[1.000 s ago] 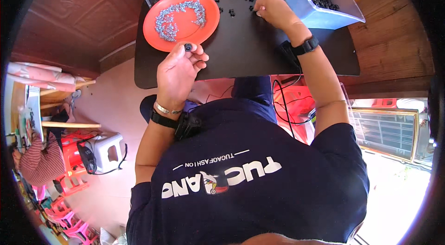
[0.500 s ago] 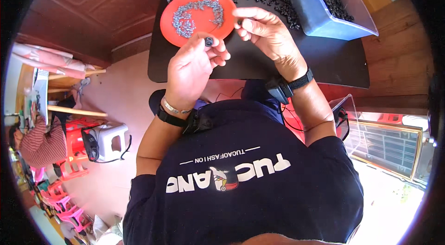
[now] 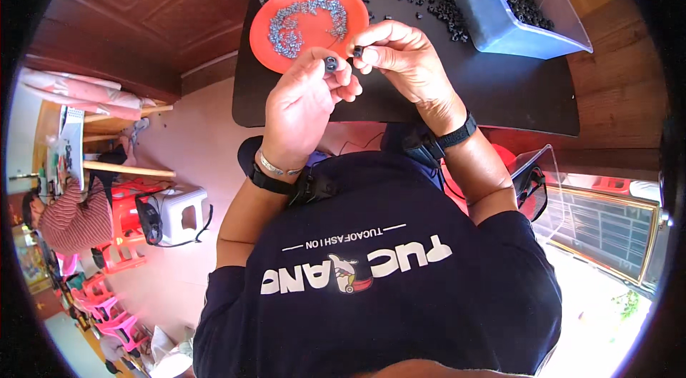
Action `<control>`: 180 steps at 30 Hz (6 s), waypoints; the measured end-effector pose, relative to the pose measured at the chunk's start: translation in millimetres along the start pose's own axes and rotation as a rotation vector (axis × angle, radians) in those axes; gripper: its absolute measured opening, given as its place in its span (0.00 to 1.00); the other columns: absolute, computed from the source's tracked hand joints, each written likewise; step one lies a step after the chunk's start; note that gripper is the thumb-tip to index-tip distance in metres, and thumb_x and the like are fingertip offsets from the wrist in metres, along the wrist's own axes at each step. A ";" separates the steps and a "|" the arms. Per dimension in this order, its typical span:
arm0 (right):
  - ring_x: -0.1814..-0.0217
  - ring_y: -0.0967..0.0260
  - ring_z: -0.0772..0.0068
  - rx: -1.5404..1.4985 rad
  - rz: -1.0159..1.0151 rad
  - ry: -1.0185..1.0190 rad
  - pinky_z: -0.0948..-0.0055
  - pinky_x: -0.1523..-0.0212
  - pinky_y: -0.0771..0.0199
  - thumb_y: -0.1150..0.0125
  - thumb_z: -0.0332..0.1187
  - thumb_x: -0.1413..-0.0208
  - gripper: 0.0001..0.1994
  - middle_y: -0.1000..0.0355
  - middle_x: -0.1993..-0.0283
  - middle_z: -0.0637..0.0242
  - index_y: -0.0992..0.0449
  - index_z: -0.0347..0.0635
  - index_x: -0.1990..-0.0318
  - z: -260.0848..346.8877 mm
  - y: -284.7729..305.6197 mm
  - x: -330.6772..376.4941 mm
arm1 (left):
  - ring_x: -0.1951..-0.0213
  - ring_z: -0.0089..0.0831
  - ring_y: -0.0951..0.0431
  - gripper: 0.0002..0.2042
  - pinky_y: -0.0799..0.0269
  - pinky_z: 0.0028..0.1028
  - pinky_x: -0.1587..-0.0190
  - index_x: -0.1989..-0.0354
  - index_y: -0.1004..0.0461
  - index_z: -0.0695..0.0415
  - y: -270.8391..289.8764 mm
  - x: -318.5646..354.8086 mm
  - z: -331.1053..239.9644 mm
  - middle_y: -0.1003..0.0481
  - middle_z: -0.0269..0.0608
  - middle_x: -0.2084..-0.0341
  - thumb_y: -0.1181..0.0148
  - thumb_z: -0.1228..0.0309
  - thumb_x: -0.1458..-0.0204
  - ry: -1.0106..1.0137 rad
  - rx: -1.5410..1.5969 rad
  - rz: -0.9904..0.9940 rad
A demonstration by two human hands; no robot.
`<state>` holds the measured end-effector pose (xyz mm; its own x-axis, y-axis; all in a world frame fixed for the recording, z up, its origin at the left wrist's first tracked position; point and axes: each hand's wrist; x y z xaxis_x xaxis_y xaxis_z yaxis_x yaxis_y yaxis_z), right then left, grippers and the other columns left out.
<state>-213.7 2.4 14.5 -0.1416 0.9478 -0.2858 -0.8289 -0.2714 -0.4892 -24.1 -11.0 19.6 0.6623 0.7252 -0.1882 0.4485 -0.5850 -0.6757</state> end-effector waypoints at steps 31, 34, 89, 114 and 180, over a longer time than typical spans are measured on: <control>0.61 0.27 0.78 0.476 0.170 0.048 0.79 0.59 0.26 0.40 0.22 0.46 0.06 0.26 0.64 0.66 0.23 0.33 0.61 38.2 -27.5 -7.7 | 0.63 0.32 0.28 0.11 0.35 0.31 0.57 0.64 0.32 0.57 2.3 -0.5 9.0 0.30 0.34 0.69 0.54 0.62 0.40 0.002 0.022 -0.049; 0.62 0.27 0.77 0.681 0.200 0.109 0.79 0.60 0.26 0.40 0.23 0.46 0.06 0.26 0.65 0.66 0.24 0.33 0.62 41.1 -30.4 -10.3 | 0.64 0.31 0.28 0.10 0.35 0.31 0.57 0.66 0.33 0.56 -2.4 0.5 8.2 0.30 0.34 0.69 0.54 0.63 0.40 -0.013 0.002 -0.094; 0.57 0.31 0.74 1.039 0.084 0.323 0.76 0.56 0.30 0.32 0.21 0.58 0.17 0.27 0.56 0.67 0.22 0.44 0.57 18.9 -37.4 -1.3 | 0.60 0.25 0.29 0.07 0.36 0.30 0.53 0.62 0.30 0.55 -8.4 -4.4 12.2 0.29 0.32 0.65 0.51 0.66 0.40 -0.037 0.138 -0.229; 0.60 0.29 0.76 0.741 -0.010 0.345 0.76 0.57 0.28 0.29 0.22 0.60 0.17 0.25 0.63 0.67 0.21 0.44 0.59 1.2 -29.6 3.7 | 0.56 0.22 0.33 0.13 0.38 0.29 0.49 0.51 0.30 0.56 -2.9 -2.4 15.2 0.31 0.30 0.58 0.57 0.65 0.38 0.023 0.219 -0.087; 0.58 0.27 0.64 1.922 -0.795 0.911 0.71 0.54 0.29 0.37 0.27 0.51 0.15 0.24 0.58 0.63 0.23 0.44 0.53 142.0 28.6 -6.5 | 0.57 0.34 0.27 0.15 0.35 0.31 0.52 0.53 0.32 0.61 16.4 8.6 -2.9 0.27 0.41 0.60 0.57 0.63 0.39 0.058 0.037 -0.174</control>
<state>-313.3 12.3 119.4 0.1138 0.2942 -0.9489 -0.0280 0.9557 0.2929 -9.3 -15.4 9.1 0.6103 0.7918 -0.0252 0.5380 -0.4376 -0.7205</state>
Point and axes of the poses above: each hand's wrist, its own x-axis away from the middle knuckle, its own y-axis out of the back of the hand, z = x × y
